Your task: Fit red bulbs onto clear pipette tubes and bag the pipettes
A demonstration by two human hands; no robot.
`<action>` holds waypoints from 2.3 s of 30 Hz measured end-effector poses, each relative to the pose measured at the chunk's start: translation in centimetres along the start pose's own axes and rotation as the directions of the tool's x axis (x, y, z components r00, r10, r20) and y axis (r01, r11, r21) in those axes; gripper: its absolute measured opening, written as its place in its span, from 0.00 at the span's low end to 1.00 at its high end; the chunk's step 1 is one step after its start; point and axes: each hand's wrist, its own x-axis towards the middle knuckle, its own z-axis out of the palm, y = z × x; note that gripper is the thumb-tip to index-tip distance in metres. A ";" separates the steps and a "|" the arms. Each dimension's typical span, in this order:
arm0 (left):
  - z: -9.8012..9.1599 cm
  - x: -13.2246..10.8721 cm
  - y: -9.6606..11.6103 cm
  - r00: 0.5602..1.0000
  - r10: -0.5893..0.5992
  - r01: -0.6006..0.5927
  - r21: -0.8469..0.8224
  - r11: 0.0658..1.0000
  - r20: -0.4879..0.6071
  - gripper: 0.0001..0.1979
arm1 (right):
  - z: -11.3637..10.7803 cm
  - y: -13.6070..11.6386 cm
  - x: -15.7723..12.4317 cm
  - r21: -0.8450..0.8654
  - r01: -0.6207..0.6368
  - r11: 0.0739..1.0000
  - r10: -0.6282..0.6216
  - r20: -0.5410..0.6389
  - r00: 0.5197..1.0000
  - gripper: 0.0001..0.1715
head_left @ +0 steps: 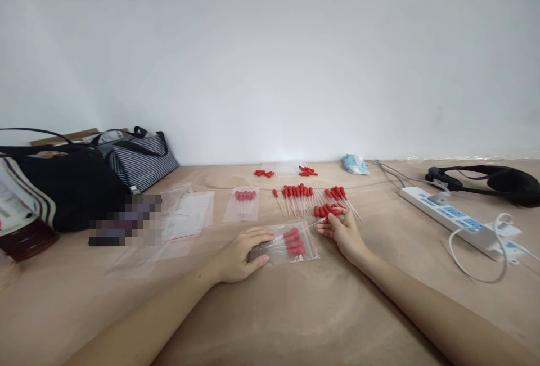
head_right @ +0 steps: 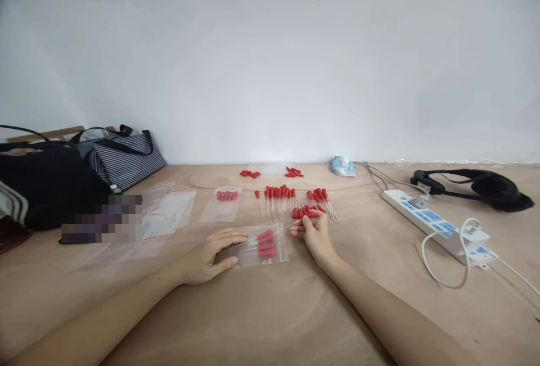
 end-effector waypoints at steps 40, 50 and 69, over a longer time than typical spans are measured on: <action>0.0 0.0 0.0 1.000 0.013 -0.014 -0.023 1.000 -0.026 0.20 | 1.7 0.4 -0.2 -0.475 0.283 0.834 0.053 0.579 0.814 0.14; -0.2 1.6 -0.2 0.979 -0.123 0.114 -0.064 0.991 -0.161 0.16 | 0.9 -0.4 0.2 -0.450 0.024 0.893 0.149 0.344 0.927 0.14; -1.0 5.5 0.1 0.905 -0.365 0.418 -0.291 0.861 0.219 0.10 | 0.9 0.2 -0.3 -0.474 0.116 0.873 0.035 0.296 0.954 0.16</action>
